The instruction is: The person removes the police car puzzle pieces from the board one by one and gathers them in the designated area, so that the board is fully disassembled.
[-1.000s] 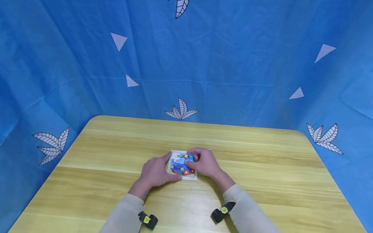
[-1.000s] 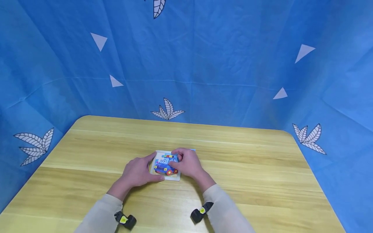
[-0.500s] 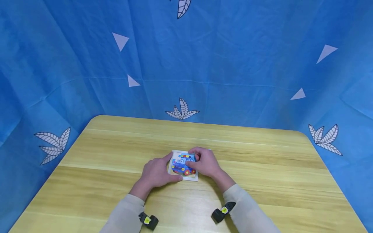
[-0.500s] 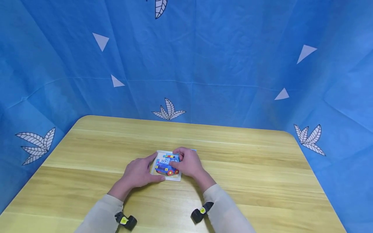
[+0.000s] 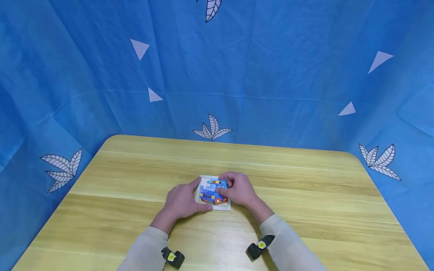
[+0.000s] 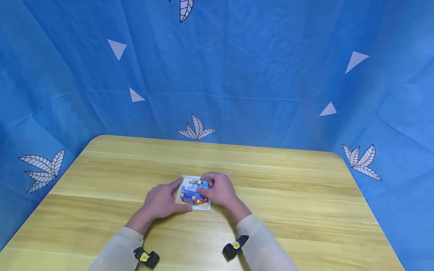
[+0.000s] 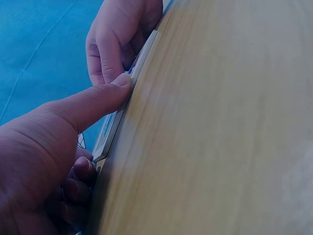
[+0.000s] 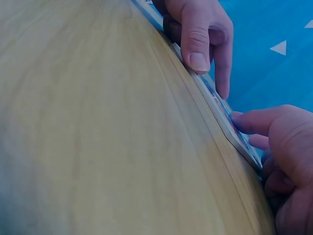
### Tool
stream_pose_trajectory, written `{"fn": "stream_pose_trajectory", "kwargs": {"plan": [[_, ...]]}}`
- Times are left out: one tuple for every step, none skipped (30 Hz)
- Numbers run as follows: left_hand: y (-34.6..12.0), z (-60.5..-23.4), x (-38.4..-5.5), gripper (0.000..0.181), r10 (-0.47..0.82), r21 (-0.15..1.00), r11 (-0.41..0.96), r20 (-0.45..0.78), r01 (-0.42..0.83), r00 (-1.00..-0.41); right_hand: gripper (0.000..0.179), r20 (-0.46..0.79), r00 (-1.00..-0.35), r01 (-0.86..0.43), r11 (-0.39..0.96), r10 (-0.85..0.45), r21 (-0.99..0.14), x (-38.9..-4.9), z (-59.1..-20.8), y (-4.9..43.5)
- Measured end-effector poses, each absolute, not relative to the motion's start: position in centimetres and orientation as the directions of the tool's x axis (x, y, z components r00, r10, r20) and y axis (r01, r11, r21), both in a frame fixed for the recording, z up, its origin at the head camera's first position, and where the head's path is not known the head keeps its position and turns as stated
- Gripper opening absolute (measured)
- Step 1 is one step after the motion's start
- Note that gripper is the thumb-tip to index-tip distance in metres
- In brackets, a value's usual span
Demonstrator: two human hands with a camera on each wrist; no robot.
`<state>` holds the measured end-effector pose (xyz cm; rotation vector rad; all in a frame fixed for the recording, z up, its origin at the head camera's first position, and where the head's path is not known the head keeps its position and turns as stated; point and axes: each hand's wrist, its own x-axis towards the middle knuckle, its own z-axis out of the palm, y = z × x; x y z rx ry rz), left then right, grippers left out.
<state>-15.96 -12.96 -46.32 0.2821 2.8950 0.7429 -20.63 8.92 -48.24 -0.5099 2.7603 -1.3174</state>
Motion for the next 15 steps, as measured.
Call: {"fn": "stream_pose_trajectory", "kwargs": {"plan": [[-12.96,-46.35,-15.97,0.109,0.214,0.489,0.860,-0.089,0.144,-0.973,0.029,0.100,-0.946,-0.272,0.584,-0.308,-0.765,-20.62,-48.18,8.89],[-12.96,-46.38,-15.99,0.110,0.212,0.489,0.861,-0.091,0.142,-0.973,0.029,0.097,-0.947,-0.266,0.582,-0.306,-0.768,-20.60,-48.14,8.87],[-12.97,-46.40,-15.98,0.110,0.211,0.489,0.861,-0.092,0.140,-0.973,0.029,0.093,-0.949,-0.260,0.582,-0.301,-0.770,-20.59,-48.10,8.84],[-12.97,-46.45,-16.00,0.110,0.211,0.489,0.861,-0.092,0.140,-0.973,0.030,0.087,-0.952,-0.251,0.582,-0.295,-0.774,-20.56,-48.04,8.82],[-12.96,-46.47,-16.01,0.110,0.209,0.488,0.862,-0.094,0.138,-0.973,0.030,0.081,-0.955,-0.241,0.584,-0.287,-0.775,-20.55,-48.02,8.80],[-12.95,-46.48,-16.03,0.110,0.208,0.488,0.862,-0.095,0.136,-0.974,0.031,0.076,-0.957,-0.233,0.584,-0.280,-0.777,-20.56,-48.06,8.80],[-12.95,-46.51,-16.04,0.110,0.208,0.487,0.862,-0.095,0.137,-0.974,0.031,0.071,-0.959,-0.224,0.584,-0.274,-0.780,-20.57,-48.05,8.79],[-12.95,-46.51,-16.05,0.110,0.209,0.488,0.862,-0.095,0.138,-0.973,0.032,0.068,-0.961,-0.219,0.585,-0.269,-0.781,-20.57,-48.05,8.79],[-12.96,-46.51,-16.04,0.110,0.212,0.487,0.862,-0.094,0.141,-0.973,0.032,0.066,-0.962,-0.216,0.586,-0.266,-0.781,-20.57,-48.03,8.79],[-12.96,-46.51,-16.04,0.110,0.213,0.486,0.863,-0.094,0.142,-0.972,0.032,0.066,-0.961,-0.217,0.586,-0.267,-0.781,-20.58,-48.01,8.78],[-12.97,-46.50,-16.04,0.110,0.215,0.485,0.862,-0.094,0.144,-0.972,0.032,0.068,-0.961,-0.220,0.587,-0.270,-0.779,-20.60,-48.02,8.79],[-12.97,-46.47,-16.04,0.110,0.216,0.485,0.862,-0.093,0.145,-0.972,0.032,0.069,-0.959,-0.224,0.588,-0.274,-0.778,-20.63,-48.01,8.80],[-12.98,-46.48,-16.05,0.109,0.216,0.483,0.863,-0.093,0.146,-0.972,0.032,0.069,-0.958,-0.227,0.588,-0.279,-0.776,-20.62,-47.95,8.80],[-12.98,-46.46,-16.05,0.109,0.217,0.483,0.863,-0.092,0.147,-0.972,0.032,0.070,-0.956,-0.232,0.589,-0.285,-0.774,-20.63,-47.94,8.82],[-12.99,-46.44,-16.05,0.109,0.218,0.483,0.863,-0.092,0.148,-0.972,0.031,0.067,-0.955,-0.232,0.590,-0.288,-0.773,-20.65,-47.94,8.84]]}}
